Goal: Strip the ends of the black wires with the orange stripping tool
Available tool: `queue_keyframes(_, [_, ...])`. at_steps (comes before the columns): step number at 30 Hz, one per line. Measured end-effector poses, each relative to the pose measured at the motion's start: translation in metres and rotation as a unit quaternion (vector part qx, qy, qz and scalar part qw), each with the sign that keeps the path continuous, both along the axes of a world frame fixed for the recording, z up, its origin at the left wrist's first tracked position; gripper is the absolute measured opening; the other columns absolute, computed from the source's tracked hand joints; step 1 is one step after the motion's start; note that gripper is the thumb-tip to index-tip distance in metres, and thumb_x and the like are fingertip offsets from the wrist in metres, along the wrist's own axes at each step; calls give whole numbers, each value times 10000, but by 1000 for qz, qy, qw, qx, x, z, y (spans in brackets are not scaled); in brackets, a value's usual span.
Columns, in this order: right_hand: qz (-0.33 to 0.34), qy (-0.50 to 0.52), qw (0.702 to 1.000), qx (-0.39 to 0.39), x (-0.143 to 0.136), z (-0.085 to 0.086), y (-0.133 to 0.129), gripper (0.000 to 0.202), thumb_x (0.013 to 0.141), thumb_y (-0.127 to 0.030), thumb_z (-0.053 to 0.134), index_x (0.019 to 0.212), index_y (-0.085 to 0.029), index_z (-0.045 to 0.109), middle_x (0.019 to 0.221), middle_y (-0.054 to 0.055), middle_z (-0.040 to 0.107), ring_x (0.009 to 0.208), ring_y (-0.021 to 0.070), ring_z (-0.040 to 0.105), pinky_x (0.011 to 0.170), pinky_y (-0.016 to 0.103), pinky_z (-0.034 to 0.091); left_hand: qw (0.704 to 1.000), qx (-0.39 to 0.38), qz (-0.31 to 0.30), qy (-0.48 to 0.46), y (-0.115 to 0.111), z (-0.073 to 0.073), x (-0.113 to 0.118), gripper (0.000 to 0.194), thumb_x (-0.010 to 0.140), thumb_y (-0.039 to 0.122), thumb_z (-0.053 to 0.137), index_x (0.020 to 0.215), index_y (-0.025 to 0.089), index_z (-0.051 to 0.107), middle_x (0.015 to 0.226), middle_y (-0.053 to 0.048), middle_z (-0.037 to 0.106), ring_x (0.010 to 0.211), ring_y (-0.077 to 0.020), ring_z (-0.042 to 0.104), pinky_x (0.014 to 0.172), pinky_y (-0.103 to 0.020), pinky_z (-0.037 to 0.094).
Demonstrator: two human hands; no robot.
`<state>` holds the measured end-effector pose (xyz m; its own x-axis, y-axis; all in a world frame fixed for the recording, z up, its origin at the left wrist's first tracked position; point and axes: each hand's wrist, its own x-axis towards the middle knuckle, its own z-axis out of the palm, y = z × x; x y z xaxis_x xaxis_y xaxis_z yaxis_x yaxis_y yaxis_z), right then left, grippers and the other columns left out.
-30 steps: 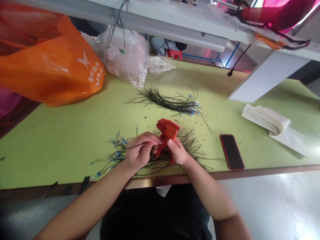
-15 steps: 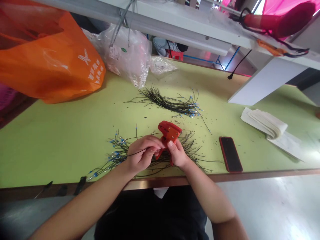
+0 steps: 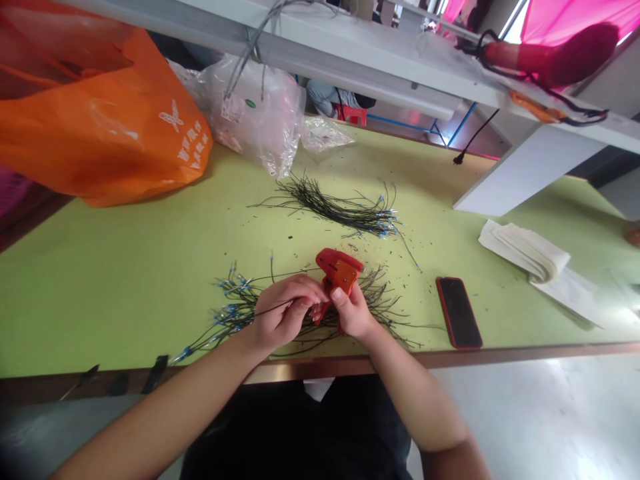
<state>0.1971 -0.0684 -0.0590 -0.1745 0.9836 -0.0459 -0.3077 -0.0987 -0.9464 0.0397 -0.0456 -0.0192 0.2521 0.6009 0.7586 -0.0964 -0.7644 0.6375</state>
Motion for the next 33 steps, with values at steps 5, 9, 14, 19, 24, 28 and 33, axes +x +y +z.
queue_keyframes(5, [12, 2, 1000, 20, 0, 2, -1, 595, 748, -836, 667, 866, -267, 541, 564, -8, 620, 461, 224, 594, 469, 386, 517, 1000, -6, -14, -4, -1, -2, 0, 152, 1012, 192, 516, 994, 227, 663, 874, -50, 755, 686, -147, 712, 642, -259, 577])
queue_keyframes(9, [2, -1, 1000, 23, -1, 4, -2, 606, 747, -857, 651, 815, -271, 515, 511, -18, 600, 425, 220, 580, 431, 368, 490, 1000, -9, -11, -11, -2, -1, 1, 163, 1032, 227, 508, 967, 216, 657, 866, -44, 751, 686, -136, 712, 640, -247, 576])
queue_keyframes(14, [5, 2, 1000, 22, -1, 4, -2, 607, 747, -857, 654, 743, -267, 509, 461, -42, 505, 394, 199, 538, 396, 339, 441, 1000, 8, 0, -4, -1, -1, 2, 149, 1033, 222, 520, 974, 211, 657, 869, -49, 758, 759, -147, 720, 699, -263, 584])
queue_keyframes(19, [-33, 50, 997, 48, 2, 16, 2, 603, 769, -837, 652, 692, -245, 574, 512, -15, 527, 424, 178, 499, 435, 342, 459, 999, -7, -21, -40, -2, -3, 3, 160, 1040, 211, 501, 997, 199, 654, 897, -59, 768, 764, -144, 726, 711, -266, 594])
queue_keyframes(24, [-124, 88, 987, 49, 8, 32, 10, 474, 779, -685, 758, 753, -246, 582, 625, -19, 520, 575, 184, 517, 617, 364, 553, 993, -60, -29, -100, -3, -6, 3, 170, 1040, 214, 515, 950, 185, 656, 877, -66, 767, 810, -153, 741, 755, -278, 611])
queue_keyframes(28, [-80, 65, 993, 54, 12, 27, 10, 365, 774, -540, 823, 853, -240, 630, 713, -8, 566, 658, 190, 555, 681, 352, 536, 990, -92, -43, -97, -3, -11, 4, 196, 1039, 267, 531, 936, 187, 679, 870, -70, 768, 788, -159, 737, 740, -284, 604])
queue_keyframes(33, [-51, -23, 996, 71, 23, 26, 8, 343, 777, -507, 843, 801, -220, 657, 760, 16, 637, 719, 195, 599, 727, 344, 522, 971, -200, -47, -121, -5, -8, 11, 282, 1006, 395, 600, 865, 180, 719, 829, -81, 763, 751, -168, 723, 716, -286, 592])
